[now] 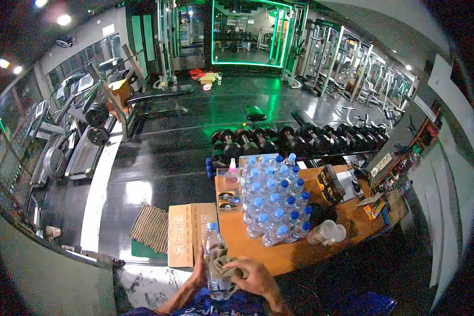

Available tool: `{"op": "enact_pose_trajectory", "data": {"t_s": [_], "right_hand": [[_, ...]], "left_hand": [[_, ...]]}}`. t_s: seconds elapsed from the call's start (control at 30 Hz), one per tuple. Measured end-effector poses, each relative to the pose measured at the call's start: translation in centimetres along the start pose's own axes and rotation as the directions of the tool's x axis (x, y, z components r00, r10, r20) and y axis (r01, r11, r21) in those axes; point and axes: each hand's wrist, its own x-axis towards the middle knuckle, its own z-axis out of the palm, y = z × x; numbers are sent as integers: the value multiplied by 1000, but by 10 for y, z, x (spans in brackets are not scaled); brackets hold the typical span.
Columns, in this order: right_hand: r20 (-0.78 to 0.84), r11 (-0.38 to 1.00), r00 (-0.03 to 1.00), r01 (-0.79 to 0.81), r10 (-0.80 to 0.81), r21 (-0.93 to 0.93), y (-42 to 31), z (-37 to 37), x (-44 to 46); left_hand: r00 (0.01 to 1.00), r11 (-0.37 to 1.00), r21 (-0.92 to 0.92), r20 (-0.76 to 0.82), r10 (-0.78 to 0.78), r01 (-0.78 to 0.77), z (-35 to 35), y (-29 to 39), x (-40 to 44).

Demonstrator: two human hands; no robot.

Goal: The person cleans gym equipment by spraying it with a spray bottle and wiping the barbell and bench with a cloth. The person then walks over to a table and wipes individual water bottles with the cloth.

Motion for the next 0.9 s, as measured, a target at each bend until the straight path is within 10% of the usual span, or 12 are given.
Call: {"op": "enact_pose_trajectory", "data": {"t_s": [0.13,0.2,0.37,0.5,0.6,0.73,0.77,0.87,0.9], "right_hand": [[-517,895,823,23,236,446,-6,-3,11],[-747,980,665,143,8,138,18,12,36],[-358,914,910,52,-210,-403,1,29,32],[-18,992,1000,-23,20,-128,-1,17,4],[-174,957,983,-4,57,289,17,13,-9],[-319,546,930,175,182,820,30,14,7],[-320,720,894,-5,315,694,24,14,14],[-468,979,879,2,-98,-203,34,27,38],[-439,993,898,-36,-16,-109,22,26,40]], "left_hand": [[1000,999,51,-7,2,-1,1,-4,0],[996,990,136,91,18,-31,-7,-13,6],[986,973,185,-73,151,-136,-8,-19,12],[997,998,15,53,60,-61,11,11,-13],[991,984,177,-125,55,-32,-10,2,-3],[999,997,71,-44,-31,34,-9,-9,-1],[999,995,88,-17,-50,51,-7,-10,-1],[993,987,135,58,-99,91,-1,-15,0],[998,995,97,61,-8,2,6,-15,-1]]}}
